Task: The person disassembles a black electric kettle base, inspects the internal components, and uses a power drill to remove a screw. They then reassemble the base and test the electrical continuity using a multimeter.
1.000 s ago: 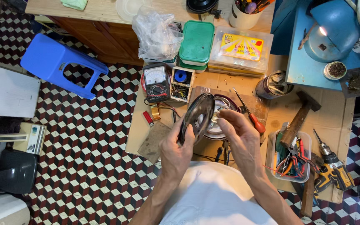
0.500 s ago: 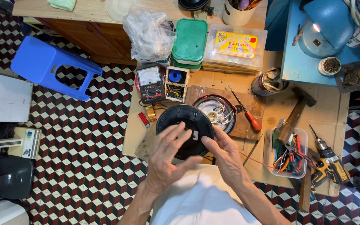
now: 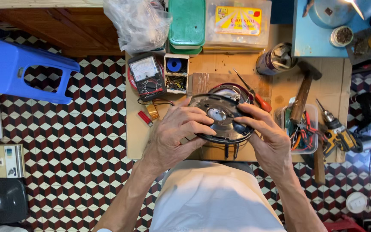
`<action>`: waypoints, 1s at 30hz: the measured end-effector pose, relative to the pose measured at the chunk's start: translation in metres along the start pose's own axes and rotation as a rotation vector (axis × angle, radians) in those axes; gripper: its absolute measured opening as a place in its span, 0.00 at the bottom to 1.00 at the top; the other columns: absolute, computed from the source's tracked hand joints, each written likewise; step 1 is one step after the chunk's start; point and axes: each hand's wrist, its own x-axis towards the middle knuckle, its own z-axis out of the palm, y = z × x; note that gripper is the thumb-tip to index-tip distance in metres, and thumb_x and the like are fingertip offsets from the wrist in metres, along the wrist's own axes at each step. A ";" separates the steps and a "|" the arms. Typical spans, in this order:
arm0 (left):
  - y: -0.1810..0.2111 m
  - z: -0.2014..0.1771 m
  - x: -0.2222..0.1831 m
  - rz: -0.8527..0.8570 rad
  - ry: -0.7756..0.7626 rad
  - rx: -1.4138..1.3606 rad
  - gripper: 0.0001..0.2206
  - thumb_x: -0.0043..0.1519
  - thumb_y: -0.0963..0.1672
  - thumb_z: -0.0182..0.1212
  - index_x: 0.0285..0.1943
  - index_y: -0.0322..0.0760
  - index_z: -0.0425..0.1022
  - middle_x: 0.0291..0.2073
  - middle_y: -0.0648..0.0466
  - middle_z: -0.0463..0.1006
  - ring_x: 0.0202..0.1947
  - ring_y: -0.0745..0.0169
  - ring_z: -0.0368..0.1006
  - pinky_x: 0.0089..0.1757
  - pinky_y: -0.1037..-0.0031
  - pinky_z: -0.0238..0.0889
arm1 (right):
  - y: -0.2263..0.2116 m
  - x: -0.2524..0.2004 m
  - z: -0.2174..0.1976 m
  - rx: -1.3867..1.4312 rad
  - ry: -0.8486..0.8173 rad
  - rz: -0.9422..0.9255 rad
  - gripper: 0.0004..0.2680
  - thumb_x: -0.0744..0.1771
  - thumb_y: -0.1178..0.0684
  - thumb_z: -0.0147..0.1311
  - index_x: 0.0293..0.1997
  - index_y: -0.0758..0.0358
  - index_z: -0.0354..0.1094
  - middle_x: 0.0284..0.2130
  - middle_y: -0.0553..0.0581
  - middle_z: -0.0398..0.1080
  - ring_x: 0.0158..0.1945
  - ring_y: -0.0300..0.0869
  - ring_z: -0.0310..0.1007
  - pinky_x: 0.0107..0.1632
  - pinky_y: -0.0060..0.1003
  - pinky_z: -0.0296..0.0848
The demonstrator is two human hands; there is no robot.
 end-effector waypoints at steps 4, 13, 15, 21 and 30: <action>-0.012 -0.006 0.002 0.009 -0.039 -0.033 0.13 0.54 0.39 0.74 0.45 0.47 0.79 0.49 0.62 0.80 0.60 0.63 0.73 0.71 0.50 0.54 | -0.013 0.008 0.018 0.067 0.089 0.021 0.12 0.67 0.65 0.58 0.55 0.60 0.74 0.63 0.58 0.69 0.68 0.44 0.67 0.70 0.39 0.70; -0.014 -0.006 -0.002 0.041 -0.011 0.003 0.14 0.55 0.42 0.76 0.47 0.48 0.79 0.52 0.61 0.78 0.61 0.61 0.71 0.71 0.52 0.55 | -0.022 0.011 0.025 -0.039 0.172 0.006 0.13 0.67 0.67 0.57 0.56 0.62 0.74 0.63 0.59 0.69 0.70 0.46 0.67 0.72 0.38 0.68; -0.011 -0.005 -0.003 0.075 -0.006 0.063 0.14 0.54 0.42 0.77 0.47 0.49 0.79 0.54 0.62 0.77 0.62 0.61 0.70 0.72 0.51 0.54 | -0.020 0.012 0.025 -0.010 0.183 -0.043 0.13 0.67 0.68 0.57 0.56 0.62 0.74 0.64 0.60 0.68 0.71 0.47 0.66 0.74 0.39 0.66; -0.004 -0.004 -0.003 0.092 -0.024 0.180 0.16 0.53 0.43 0.77 0.49 0.48 0.78 0.56 0.61 0.76 0.64 0.58 0.67 0.71 0.52 0.52 | -0.014 0.014 0.024 -0.146 0.229 -0.111 0.17 0.64 0.75 0.52 0.55 0.63 0.75 0.64 0.61 0.68 0.72 0.49 0.66 0.74 0.40 0.68; 0.001 0.002 0.001 0.072 -0.019 0.215 0.16 0.56 0.44 0.76 0.50 0.48 0.76 0.58 0.60 0.74 0.65 0.59 0.67 0.72 0.55 0.53 | -0.003 0.020 0.020 -0.146 0.244 -0.240 0.19 0.64 0.77 0.50 0.55 0.62 0.75 0.64 0.62 0.66 0.74 0.53 0.61 0.73 0.44 0.64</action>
